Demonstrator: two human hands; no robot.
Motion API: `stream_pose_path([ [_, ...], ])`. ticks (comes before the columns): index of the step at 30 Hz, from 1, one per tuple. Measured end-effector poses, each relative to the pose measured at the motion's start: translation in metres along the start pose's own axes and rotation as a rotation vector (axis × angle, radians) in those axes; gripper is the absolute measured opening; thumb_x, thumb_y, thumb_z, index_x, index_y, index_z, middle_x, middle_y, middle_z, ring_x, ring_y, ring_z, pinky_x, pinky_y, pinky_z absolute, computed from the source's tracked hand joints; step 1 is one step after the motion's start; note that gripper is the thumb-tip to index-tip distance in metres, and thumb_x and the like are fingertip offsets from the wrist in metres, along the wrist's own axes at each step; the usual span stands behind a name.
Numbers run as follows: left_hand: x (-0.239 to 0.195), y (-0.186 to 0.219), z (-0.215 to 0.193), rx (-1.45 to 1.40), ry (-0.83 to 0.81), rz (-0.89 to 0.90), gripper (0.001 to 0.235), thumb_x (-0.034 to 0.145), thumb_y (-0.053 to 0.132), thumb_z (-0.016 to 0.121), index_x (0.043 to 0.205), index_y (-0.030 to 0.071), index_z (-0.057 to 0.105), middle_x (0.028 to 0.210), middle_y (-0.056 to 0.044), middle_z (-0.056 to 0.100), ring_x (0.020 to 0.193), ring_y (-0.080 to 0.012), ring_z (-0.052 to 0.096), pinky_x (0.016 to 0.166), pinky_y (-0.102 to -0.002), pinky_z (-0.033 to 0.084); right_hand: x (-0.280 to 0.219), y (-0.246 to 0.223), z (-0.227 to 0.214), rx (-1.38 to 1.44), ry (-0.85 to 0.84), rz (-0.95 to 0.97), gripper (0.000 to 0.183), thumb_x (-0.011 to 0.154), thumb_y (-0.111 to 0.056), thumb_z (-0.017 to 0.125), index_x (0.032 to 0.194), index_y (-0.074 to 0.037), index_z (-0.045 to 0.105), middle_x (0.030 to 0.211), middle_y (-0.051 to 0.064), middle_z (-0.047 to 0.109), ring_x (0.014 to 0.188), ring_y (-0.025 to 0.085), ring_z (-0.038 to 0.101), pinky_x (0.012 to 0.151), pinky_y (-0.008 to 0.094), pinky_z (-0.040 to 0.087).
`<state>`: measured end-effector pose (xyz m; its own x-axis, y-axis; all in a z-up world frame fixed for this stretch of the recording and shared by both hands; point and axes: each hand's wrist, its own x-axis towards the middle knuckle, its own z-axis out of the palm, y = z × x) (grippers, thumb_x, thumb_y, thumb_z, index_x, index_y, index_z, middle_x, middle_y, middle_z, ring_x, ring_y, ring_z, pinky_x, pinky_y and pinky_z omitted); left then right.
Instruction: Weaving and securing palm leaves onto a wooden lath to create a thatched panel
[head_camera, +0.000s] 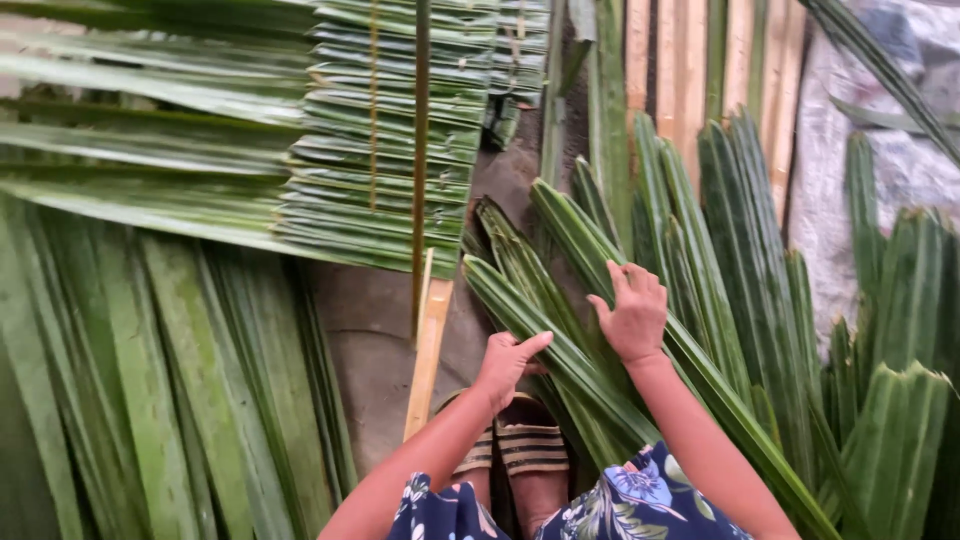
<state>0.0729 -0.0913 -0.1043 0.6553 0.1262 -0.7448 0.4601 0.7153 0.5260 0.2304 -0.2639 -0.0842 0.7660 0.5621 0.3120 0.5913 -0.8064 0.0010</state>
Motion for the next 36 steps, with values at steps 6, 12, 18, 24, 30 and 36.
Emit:
stream_pose_path([
  [6,0.030,-0.024,-0.012,-0.007,-0.006,0.034,0.038,0.082,0.023,0.092,0.108,-0.001,0.077,0.097,-0.014,0.078,0.080,-0.0248,0.078,0.065,-0.037,0.066,-0.014,0.002,0.019,0.175,-0.053,0.115,0.067,0.069,-0.028,0.091,0.126,-0.019,0.058,0.109,0.001,0.062,0.099,0.023,0.066,0.087,0.035,0.053],
  [12,0.014,0.000,-0.001,-0.072,-0.081,0.073,0.029,0.082,0.014,0.089,0.100,-0.005,0.077,0.088,-0.018,0.077,0.073,-0.0273,0.077,0.061,-0.037,0.065,-0.007,0.036,-0.067,0.774,-0.522,0.561,0.032,0.078,-0.031,0.089,0.104,-0.016,0.078,0.079,0.006,0.074,0.075,0.018,0.071,0.071,0.039,0.057],
  [18,0.033,-0.031,0.004,-0.075,-0.176,0.126,0.025,0.075,0.009,0.092,0.092,-0.003,0.077,0.081,-0.017,0.076,0.071,-0.0248,0.076,0.058,-0.035,0.064,0.000,-0.023,-0.148,1.399,-0.608,0.846,0.031,0.073,0.005,0.084,0.102,0.002,0.073,0.073,0.009,0.074,0.061,0.017,0.074,0.055,0.034,0.062],
  [24,0.017,-0.018,0.016,-0.088,-0.215,0.151,0.022,0.077,0.006,0.091,0.089,-0.006,0.077,0.079,-0.019,0.075,0.069,-0.0270,0.076,0.059,-0.036,0.064,0.004,-0.045,-0.151,1.366,-0.628,0.821,0.025,0.077,0.002,0.085,0.100,0.001,0.076,0.072,0.007,0.074,0.062,0.013,0.069,0.058,0.031,0.061],
  [30,-0.046,0.056,0.039,-0.112,-0.214,0.163,0.024,0.075,0.005,0.092,0.089,-0.007,0.076,0.079,-0.020,0.075,0.069,-0.0286,0.076,0.057,-0.038,0.064,0.014,-0.060,-0.162,1.297,-0.612,0.770,0.025,0.073,-0.001,0.089,0.097,-0.001,0.079,0.071,0.007,0.074,0.064,0.011,0.066,0.060,0.030,0.059],
  [36,0.004,-0.006,0.021,-0.092,-0.187,0.172,0.026,0.075,0.005,0.093,0.089,-0.008,0.076,0.078,-0.018,0.075,0.068,-0.0254,0.075,0.056,-0.035,0.063,0.018,-0.061,-0.168,1.267,-0.633,0.724,0.020,0.073,-0.002,0.090,0.091,-0.002,0.080,0.066,0.003,0.069,0.062,0.008,0.060,0.059,0.024,0.054],
])
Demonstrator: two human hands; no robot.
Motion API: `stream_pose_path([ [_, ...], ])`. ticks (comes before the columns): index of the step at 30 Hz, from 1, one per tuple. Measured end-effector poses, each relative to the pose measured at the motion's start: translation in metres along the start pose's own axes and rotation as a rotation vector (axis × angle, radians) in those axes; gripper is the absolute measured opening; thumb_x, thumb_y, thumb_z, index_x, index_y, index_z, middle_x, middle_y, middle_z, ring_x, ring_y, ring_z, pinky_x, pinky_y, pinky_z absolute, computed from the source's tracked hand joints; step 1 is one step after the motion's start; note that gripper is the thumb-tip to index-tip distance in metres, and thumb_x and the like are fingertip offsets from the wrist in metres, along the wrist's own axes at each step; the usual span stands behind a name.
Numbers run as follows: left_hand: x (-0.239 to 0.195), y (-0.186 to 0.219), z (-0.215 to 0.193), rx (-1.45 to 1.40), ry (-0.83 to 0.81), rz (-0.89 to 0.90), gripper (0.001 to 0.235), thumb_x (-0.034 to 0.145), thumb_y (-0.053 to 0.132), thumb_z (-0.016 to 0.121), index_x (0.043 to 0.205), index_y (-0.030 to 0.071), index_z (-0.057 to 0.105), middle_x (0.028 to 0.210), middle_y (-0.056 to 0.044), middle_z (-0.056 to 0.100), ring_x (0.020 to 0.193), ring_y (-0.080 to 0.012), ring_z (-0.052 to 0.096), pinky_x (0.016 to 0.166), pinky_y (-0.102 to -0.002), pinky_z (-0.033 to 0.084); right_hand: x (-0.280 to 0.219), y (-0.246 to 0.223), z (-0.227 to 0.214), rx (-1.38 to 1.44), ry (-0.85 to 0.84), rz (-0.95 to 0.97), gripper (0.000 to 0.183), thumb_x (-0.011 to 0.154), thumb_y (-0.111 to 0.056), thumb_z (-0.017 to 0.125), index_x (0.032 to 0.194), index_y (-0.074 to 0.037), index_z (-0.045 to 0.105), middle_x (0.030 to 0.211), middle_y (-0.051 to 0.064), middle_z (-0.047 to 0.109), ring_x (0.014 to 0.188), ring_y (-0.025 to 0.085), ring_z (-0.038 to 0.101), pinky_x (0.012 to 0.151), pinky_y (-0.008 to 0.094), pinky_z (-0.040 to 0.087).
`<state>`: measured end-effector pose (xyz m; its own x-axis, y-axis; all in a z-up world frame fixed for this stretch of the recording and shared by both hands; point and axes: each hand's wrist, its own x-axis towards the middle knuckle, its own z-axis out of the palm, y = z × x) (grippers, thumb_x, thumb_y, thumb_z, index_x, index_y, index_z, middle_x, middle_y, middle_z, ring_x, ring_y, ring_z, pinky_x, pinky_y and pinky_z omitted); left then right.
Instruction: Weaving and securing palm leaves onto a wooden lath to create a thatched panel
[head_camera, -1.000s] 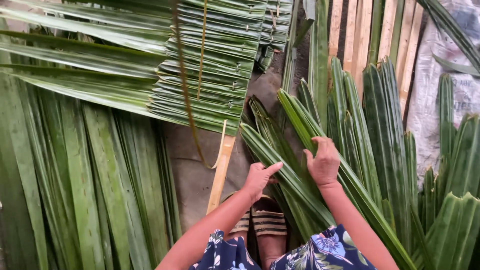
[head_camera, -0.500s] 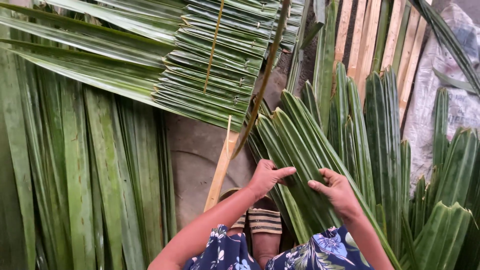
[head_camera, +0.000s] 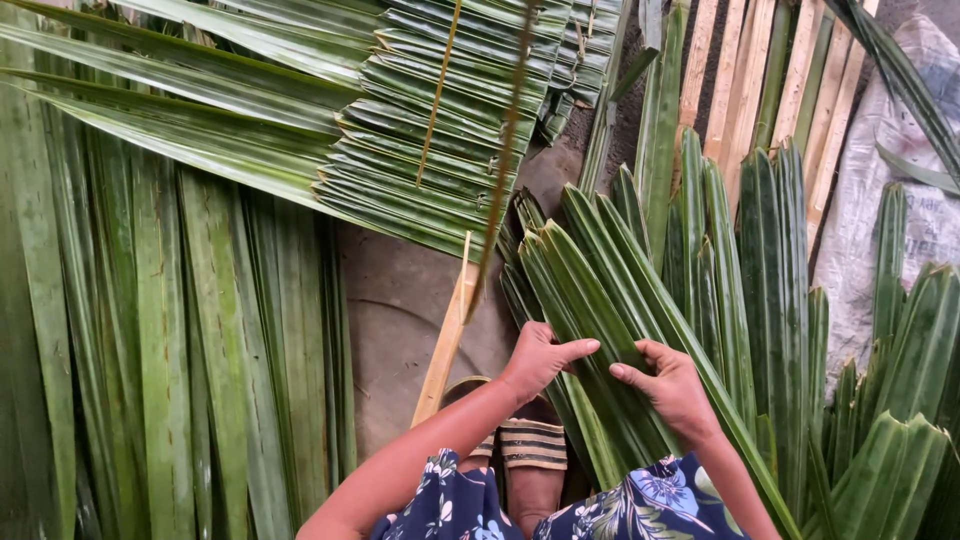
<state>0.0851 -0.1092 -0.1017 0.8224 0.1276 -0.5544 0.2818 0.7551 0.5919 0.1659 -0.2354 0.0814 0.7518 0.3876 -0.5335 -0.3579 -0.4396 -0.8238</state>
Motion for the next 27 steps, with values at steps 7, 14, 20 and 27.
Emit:
stream_pose_path([
  [7,-0.002,0.006,0.000,0.068,0.023,0.052,0.025,0.074,0.011,0.096,0.086,-0.002,0.078,0.074,-0.015,0.075,0.067,-0.0220,0.074,0.053,-0.031,0.062,-0.005,-0.006,0.003,-0.024,-0.004,-0.035,0.017,0.071,-0.003,0.092,0.084,-0.002,0.080,0.063,0.002,0.066,0.061,0.008,0.058,0.057,0.024,0.051],
  [14,-0.043,0.067,0.039,0.068,0.116,0.092,0.024,0.071,0.005,0.094,0.090,-0.001,0.080,0.081,-0.012,0.077,0.074,-0.0130,0.071,0.064,-0.029,0.060,0.004,0.047,-0.009,-0.180,0.057,0.003,0.021,0.067,-0.012,0.096,0.066,-0.005,0.076,0.054,0.001,0.059,0.055,0.009,0.051,0.052,0.023,0.041],
  [20,-0.067,0.054,0.030,0.103,0.189,0.108,0.013,0.077,0.014,0.087,0.079,0.009,0.075,0.080,0.006,0.070,0.071,-0.0050,0.061,0.061,-0.026,0.054,0.003,0.105,-0.045,-0.577,-0.158,0.213,0.062,0.074,-0.049,0.084,0.108,-0.011,0.049,0.112,0.008,0.044,0.106,0.023,0.040,0.093,0.042,0.033],
  [27,-0.120,0.062,0.021,0.075,0.361,-0.004,0.034,0.077,0.012,0.088,0.058,0.018,0.060,0.065,0.010,0.056,0.058,-0.0039,0.049,0.051,-0.026,0.042,-0.019,0.067,-0.049,-0.501,-0.456,0.519,0.044,0.069,-0.026,0.091,0.105,-0.001,0.087,0.096,0.012,0.090,0.080,0.022,0.083,0.078,0.032,0.067],
])
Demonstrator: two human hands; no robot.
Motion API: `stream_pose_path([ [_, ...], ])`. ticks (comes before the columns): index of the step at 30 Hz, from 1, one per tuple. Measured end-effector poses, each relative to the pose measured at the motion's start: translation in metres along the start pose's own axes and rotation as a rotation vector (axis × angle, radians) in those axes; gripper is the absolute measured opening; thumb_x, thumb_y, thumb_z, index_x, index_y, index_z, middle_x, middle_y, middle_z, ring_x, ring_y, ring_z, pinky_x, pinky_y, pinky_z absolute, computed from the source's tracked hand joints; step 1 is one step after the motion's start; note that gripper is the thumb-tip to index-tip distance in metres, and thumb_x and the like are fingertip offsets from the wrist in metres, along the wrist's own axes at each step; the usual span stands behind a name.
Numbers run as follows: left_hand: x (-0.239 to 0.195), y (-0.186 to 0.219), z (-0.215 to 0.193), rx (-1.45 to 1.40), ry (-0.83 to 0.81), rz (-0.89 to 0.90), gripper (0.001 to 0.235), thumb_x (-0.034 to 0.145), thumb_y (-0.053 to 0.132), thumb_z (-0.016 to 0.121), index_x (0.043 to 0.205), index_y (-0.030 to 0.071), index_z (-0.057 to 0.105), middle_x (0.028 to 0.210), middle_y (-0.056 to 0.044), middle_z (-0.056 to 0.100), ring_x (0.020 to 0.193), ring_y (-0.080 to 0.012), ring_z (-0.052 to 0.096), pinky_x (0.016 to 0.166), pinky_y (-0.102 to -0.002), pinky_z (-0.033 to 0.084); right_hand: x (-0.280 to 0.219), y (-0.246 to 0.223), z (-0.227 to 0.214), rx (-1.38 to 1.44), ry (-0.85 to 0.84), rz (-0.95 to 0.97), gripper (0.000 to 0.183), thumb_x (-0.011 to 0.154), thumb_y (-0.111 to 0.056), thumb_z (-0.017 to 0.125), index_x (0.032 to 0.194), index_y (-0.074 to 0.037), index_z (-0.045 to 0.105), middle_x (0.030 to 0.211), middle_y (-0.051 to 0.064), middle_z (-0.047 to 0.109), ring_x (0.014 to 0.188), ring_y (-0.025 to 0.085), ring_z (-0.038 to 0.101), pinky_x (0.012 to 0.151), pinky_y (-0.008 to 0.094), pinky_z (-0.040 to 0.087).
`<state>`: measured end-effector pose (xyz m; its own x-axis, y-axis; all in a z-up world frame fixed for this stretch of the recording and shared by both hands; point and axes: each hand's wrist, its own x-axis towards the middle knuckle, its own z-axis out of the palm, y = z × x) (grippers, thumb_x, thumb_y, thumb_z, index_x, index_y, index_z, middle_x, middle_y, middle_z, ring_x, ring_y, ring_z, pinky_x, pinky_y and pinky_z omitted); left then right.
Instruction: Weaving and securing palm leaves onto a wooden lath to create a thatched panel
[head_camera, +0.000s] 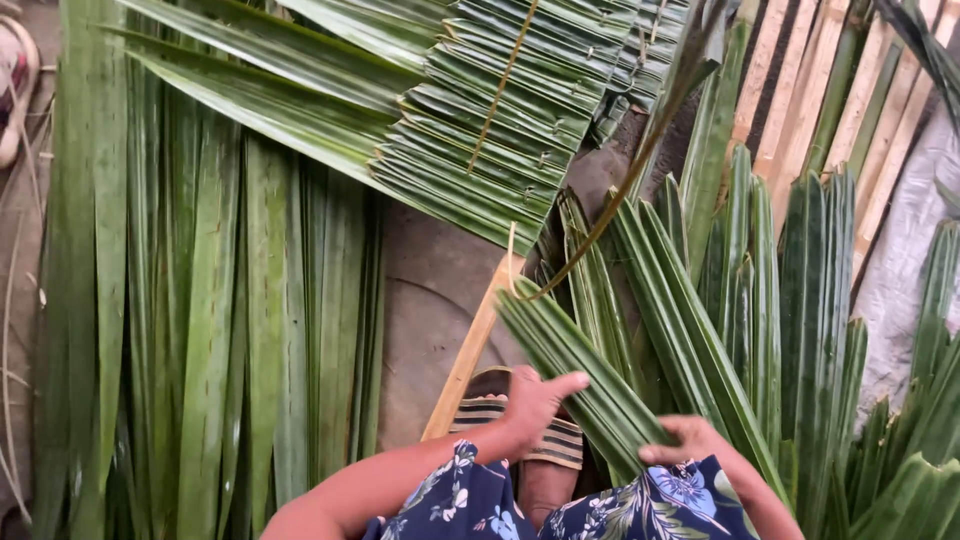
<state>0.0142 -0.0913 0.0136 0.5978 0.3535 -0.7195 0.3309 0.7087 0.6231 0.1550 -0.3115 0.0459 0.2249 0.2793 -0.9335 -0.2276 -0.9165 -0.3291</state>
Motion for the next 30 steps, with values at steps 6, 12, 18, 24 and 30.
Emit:
stream_pose_path([
  [6,0.021,0.059,-0.064,0.067,0.396,-0.106,0.086,0.064,0.036,0.098,0.120,-0.010,0.053,0.110,-0.023,0.055,0.097,-0.0260,0.053,0.089,-0.043,0.040,0.025,-0.133,0.005,-0.171,0.025,-0.473,0.027,0.062,-0.017,0.097,0.078,0.000,0.083,0.065,0.010,0.075,0.063,0.018,0.062,0.067,0.036,0.055],
  [12,0.194,0.010,-0.169,-0.255,0.443,0.281,0.042,0.065,0.003,0.098,0.098,-0.007,0.074,0.089,-0.015,0.074,0.077,-0.0202,0.070,0.072,-0.039,0.059,0.109,-0.220,0.005,-0.020,-0.092,-0.519,0.024,0.064,-0.017,0.098,0.076,-0.005,0.081,0.069,0.002,0.074,0.063,0.015,0.065,0.065,0.032,0.055],
  [18,0.233,-0.003,-0.176,-0.275,0.443,0.372,0.041,0.066,0.001,0.097,0.102,-0.005,0.077,0.097,-0.017,0.076,0.086,-0.0175,0.070,0.083,-0.039,0.059,0.182,-0.209,0.006,0.094,-0.172,-0.409,0.028,0.063,-0.008,0.097,0.086,-0.006,0.082,0.071,0.004,0.076,0.062,0.013,0.069,0.060,0.027,0.056],
  [24,0.220,-0.001,-0.171,-0.289,0.481,0.374,0.031,0.064,0.000,0.097,0.090,0.001,0.080,0.082,-0.010,0.077,0.077,-0.0123,0.069,0.079,-0.033,0.057,0.168,-0.219,0.004,0.067,-0.202,-0.394,0.029,0.063,-0.008,0.097,0.087,-0.006,0.082,0.070,0.003,0.076,0.061,0.011,0.067,0.060,0.026,0.056],
  [30,0.210,0.004,-0.165,-0.291,0.489,0.373,0.028,0.064,0.000,0.097,0.086,0.003,0.080,0.077,-0.007,0.075,0.075,-0.0082,0.066,0.077,-0.030,0.055,0.161,-0.220,0.008,0.098,-0.198,-0.380,0.029,0.065,-0.006,0.096,0.090,-0.004,0.082,0.071,0.005,0.077,0.061,0.011,0.068,0.061,0.026,0.056],
])
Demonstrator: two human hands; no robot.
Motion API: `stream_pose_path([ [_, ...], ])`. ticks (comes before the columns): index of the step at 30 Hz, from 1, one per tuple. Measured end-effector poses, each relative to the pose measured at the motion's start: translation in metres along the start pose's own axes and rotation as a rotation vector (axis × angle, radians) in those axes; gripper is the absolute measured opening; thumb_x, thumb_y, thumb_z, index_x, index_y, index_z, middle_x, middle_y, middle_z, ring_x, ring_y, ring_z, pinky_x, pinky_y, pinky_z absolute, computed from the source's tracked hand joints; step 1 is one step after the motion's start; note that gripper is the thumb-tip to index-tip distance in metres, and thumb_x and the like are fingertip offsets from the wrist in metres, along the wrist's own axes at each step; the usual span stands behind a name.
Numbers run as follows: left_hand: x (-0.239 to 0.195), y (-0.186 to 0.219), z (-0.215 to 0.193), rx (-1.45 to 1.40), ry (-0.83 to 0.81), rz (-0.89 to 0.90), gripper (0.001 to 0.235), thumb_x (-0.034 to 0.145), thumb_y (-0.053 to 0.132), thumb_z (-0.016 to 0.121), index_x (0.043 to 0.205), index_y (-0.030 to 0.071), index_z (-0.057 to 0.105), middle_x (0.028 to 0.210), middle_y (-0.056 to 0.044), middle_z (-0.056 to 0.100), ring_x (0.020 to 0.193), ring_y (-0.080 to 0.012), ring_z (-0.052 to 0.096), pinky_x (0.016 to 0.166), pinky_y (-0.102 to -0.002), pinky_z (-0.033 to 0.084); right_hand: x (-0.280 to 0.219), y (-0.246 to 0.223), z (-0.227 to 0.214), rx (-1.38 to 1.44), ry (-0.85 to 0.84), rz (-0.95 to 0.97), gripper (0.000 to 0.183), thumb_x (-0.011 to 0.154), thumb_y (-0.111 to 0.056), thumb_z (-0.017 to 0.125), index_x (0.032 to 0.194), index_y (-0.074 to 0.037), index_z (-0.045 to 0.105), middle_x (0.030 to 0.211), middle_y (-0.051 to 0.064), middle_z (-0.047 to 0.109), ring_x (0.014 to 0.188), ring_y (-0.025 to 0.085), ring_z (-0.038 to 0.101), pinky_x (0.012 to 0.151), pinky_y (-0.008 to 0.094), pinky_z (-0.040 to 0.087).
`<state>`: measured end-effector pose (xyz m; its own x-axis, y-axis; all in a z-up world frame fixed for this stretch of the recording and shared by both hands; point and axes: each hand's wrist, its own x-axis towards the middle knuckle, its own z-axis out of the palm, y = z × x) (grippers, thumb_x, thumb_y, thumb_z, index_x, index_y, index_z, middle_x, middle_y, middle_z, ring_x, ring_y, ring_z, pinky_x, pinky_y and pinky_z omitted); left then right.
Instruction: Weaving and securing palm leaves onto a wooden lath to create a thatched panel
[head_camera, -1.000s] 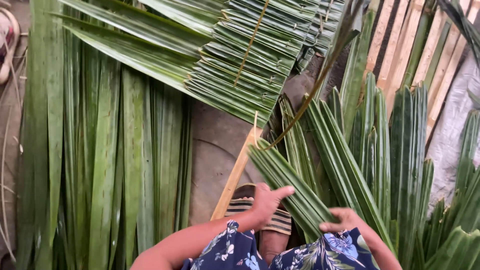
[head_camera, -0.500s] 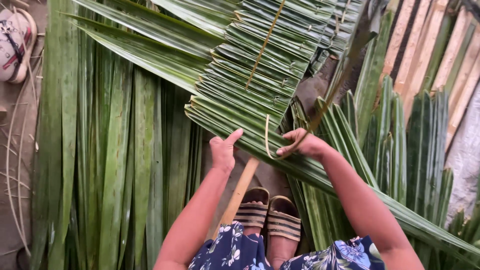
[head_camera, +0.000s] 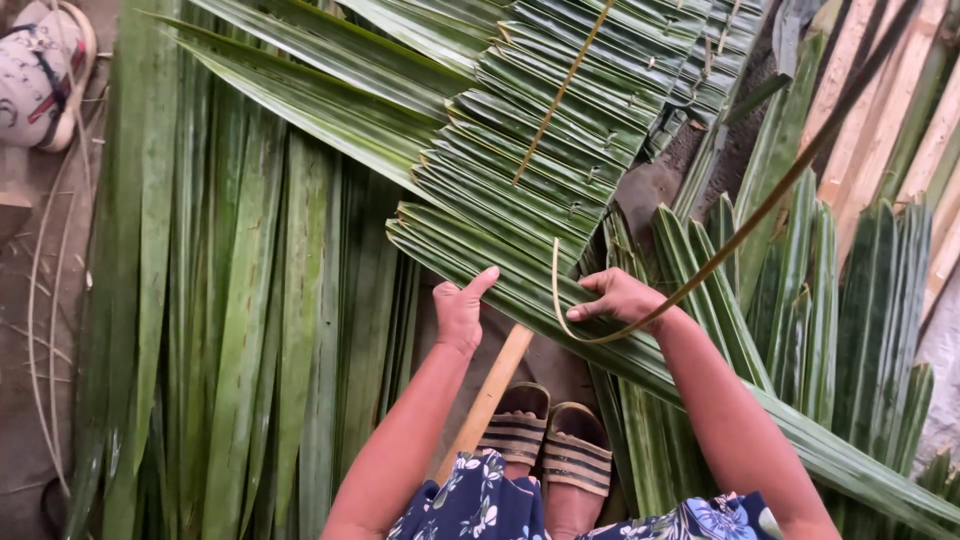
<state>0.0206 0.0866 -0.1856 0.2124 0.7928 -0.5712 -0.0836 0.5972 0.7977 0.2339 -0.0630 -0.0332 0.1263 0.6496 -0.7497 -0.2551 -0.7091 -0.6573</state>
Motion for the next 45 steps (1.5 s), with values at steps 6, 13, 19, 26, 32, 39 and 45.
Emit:
stream_pose_path([
  [6,0.007,-0.007,0.000,-0.014,-0.014,0.025,0.030,0.064,-0.001,0.097,0.089,0.002,0.080,0.080,-0.009,0.077,0.077,-0.0126,0.070,0.080,-0.032,0.056,-0.002,-0.002,0.004,0.038,0.003,-0.057,0.024,0.065,-0.006,0.096,0.085,-0.004,0.081,0.066,0.005,0.075,0.058,0.010,0.067,0.059,0.025,0.055],
  [13,-0.004,0.009,-0.001,0.021,-0.036,0.045,0.029,0.066,0.000,0.096,0.091,0.002,0.081,0.085,-0.011,0.077,0.080,-0.0144,0.071,0.081,-0.035,0.058,0.006,0.009,0.002,0.058,0.013,-0.097,0.022,0.068,-0.007,0.095,0.085,-0.004,0.080,0.067,0.004,0.074,0.059,0.009,0.065,0.060,0.025,0.055],
  [19,-0.061,0.058,0.044,-0.103,-0.051,-0.285,0.054,0.063,0.005,0.100,0.110,0.000,0.074,0.106,-0.010,0.075,0.094,-0.0233,0.073,0.088,-0.040,0.056,-0.004,-0.004,0.010,0.055,0.038,-0.079,0.022,0.067,-0.006,0.095,0.084,-0.005,0.081,0.067,0.005,0.075,0.059,0.010,0.065,0.060,0.024,0.053],
  [26,-0.064,0.060,0.050,-0.010,-0.052,-0.119,0.049,0.066,0.006,0.099,0.110,0.004,0.077,0.107,-0.010,0.077,0.093,-0.0172,0.072,0.086,-0.038,0.059,-0.010,-0.013,0.012,0.016,0.036,-0.084,0.023,0.066,-0.006,0.095,0.084,-0.005,0.082,0.066,0.004,0.074,0.058,0.010,0.065,0.059,0.024,0.053],
  [32,-0.056,0.046,0.049,0.009,-0.018,-0.061,0.050,0.063,0.005,0.100,0.108,0.004,0.078,0.102,-0.011,0.078,0.091,-0.0164,0.072,0.084,-0.039,0.059,0.000,-0.004,0.008,0.007,0.038,-0.079,0.025,0.064,-0.009,0.096,0.083,-0.006,0.081,0.064,0.004,0.073,0.056,0.009,0.065,0.057,0.023,0.053],
  [39,-0.060,0.056,0.052,0.023,-0.008,-0.056,0.045,0.062,0.004,0.100,0.102,0.001,0.079,0.097,-0.013,0.078,0.087,-0.0174,0.072,0.082,-0.038,0.059,-0.001,-0.002,0.006,0.030,0.027,-0.027,0.028,0.063,-0.008,0.096,0.086,-0.006,0.081,0.066,0.005,0.074,0.057,0.012,0.066,0.058,0.025,0.054],
  [45,-0.060,0.059,0.052,0.036,0.000,-0.043,0.043,0.061,0.004,0.100,0.098,0.000,0.079,0.093,-0.014,0.078,0.084,-0.0177,0.073,0.078,-0.039,0.060,0.010,0.008,0.002,0.052,0.000,-0.007,0.031,0.060,-0.009,0.098,0.086,-0.007,0.081,0.066,0.006,0.075,0.056,0.013,0.067,0.057,0.026,0.055],
])
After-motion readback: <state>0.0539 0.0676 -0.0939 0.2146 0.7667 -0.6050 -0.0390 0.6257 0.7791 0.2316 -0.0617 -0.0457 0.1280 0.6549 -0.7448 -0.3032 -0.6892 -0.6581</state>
